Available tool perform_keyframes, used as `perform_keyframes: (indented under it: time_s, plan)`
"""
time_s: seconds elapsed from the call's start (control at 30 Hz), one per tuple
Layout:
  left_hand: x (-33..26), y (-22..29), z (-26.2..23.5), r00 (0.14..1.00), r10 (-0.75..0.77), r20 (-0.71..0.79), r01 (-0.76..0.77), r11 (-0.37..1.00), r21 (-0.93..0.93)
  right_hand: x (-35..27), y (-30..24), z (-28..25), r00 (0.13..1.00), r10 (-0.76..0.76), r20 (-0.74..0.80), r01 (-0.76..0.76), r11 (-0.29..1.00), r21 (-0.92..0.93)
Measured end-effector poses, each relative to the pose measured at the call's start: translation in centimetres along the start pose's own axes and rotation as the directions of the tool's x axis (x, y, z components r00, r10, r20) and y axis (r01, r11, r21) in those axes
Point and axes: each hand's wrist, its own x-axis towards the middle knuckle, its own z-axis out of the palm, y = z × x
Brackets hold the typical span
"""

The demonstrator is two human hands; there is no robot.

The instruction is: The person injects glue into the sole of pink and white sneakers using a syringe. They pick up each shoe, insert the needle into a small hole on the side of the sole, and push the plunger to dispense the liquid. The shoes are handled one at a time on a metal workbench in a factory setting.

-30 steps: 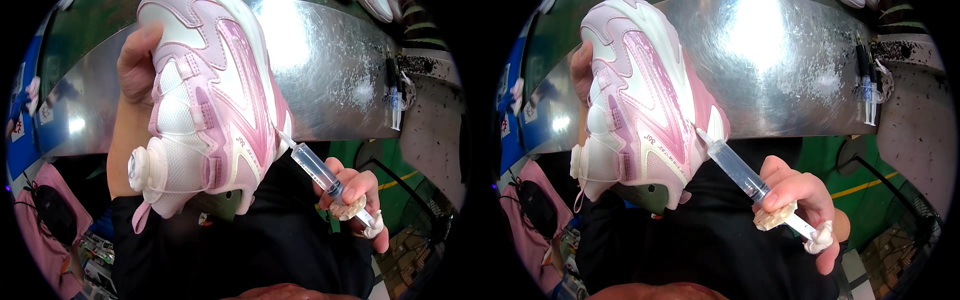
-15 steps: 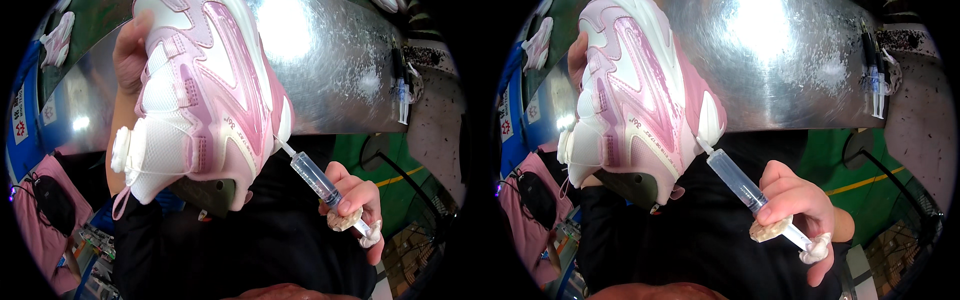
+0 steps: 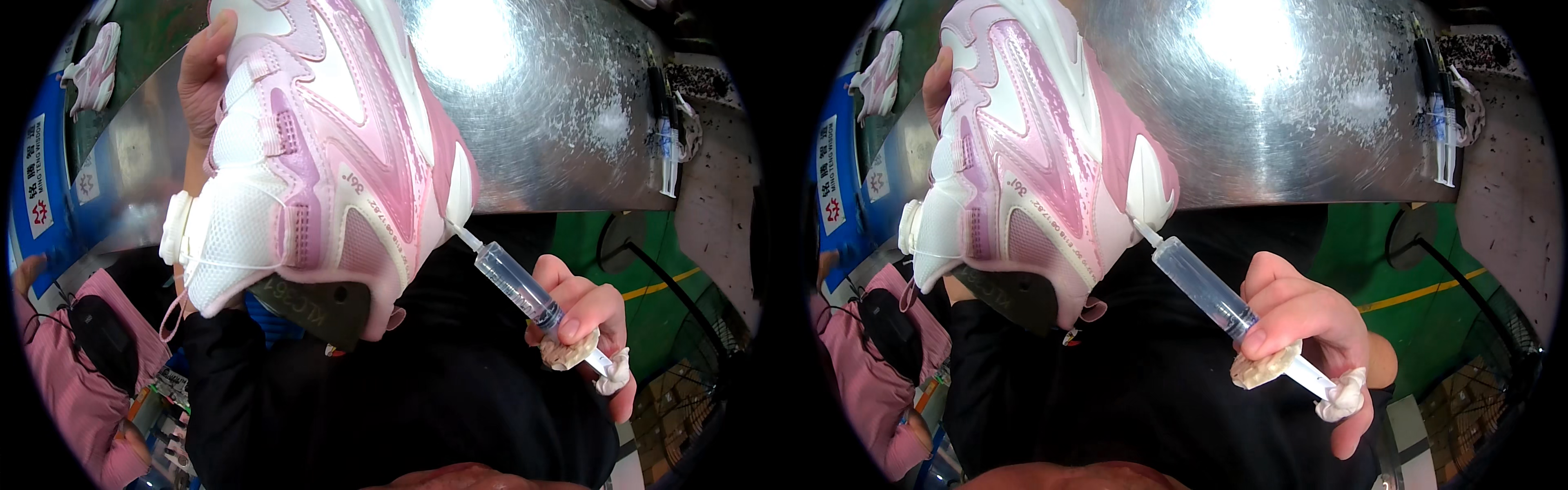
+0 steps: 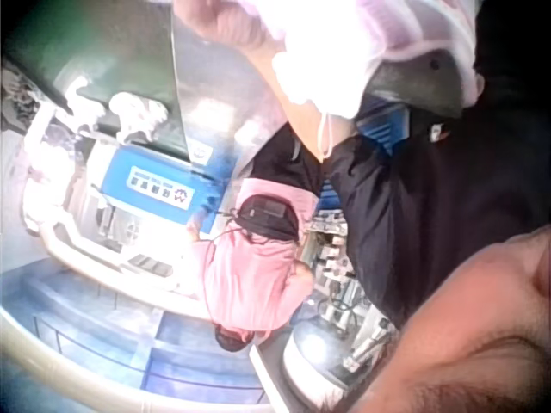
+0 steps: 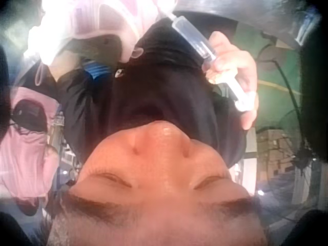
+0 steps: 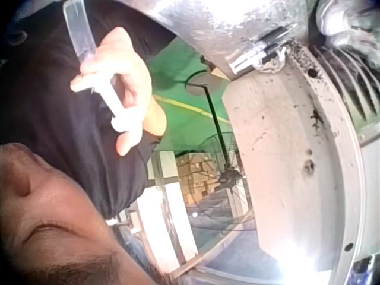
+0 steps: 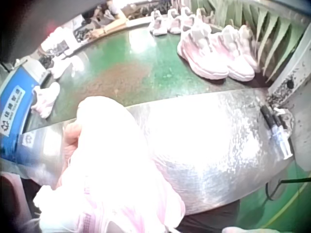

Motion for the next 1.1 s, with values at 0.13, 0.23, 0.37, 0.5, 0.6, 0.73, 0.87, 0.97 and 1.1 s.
perform_keyframes:
  time_s: [0.13, 0.23, 0.37, 0.5, 0.6, 0.73, 0.87, 0.97, 1.1]
  plan:
    - [-0.2, -0.3, 0.0, 1.0, 0.006, -0.011, -0.006, 1.0, -0.001, 0.2, 0.2, 0.0, 1.0, -0.011, -0.003, 0.011, 1.0, 0.023]
    - [-0.3, -0.2, -0.1, 1.0, 0.011, -0.021, -0.011, 1.0, -0.001, 0.3, 0.3, 0.0, 1.0, -0.002, -0.014, 0.003, 0.999, 0.037]
    - [-0.3, -0.5, -0.2, 1.0, 0.014, -0.028, -0.014, 1.0, 0.003, 0.1, 0.5, -0.2, 1.0, -0.01, -0.011, 0.01, 0.999, 0.037]
    - [-0.2, -0.7, -0.3, 0.999, 0.015, -0.038, -0.015, 1.0, 0.001, 0.3, 0.9, -0.2, 0.998, -0.067, -0.023, 0.067, 0.997, 0.033]
    - [-0.3, -0.9, -0.4, 0.999, 0.019, -0.05, -0.019, 1.0, 0.0, 0.4, 1.4, 0.0, 0.991, -0.128, -0.031, 0.127, 0.992, -0.018]
    - [-0.9, -1.3, -0.4, 0.996, 0.031, -0.086, -0.03, 0.999, 0.014, 0.2, 1.2, -0.4, 0.99, -0.133, 0.042, 0.138, 0.981, -0.14]
    - [-2.0, -0.3, 0.1, 0.976, 0.01, -0.219, 0.015, 0.994, 0.113, 0.0, 1.3, -0.6, 0.988, -0.142, 0.06, 0.15, 0.975, -0.164]
    - [-3.2, 1.4, 1.0, 0.923, -0.048, -0.381, 0.145, 0.962, 0.231, 0.0, 1.7, -0.8, 0.985, -0.158, 0.07, 0.167, 0.975, -0.149]
    - [-4.8, 0.1, 3.6, 0.921, -0.022, -0.388, 0.115, 0.969, 0.218, -0.2, 2.8, -1.3, 0.98, -0.176, 0.091, 0.187, 0.973, -0.133]
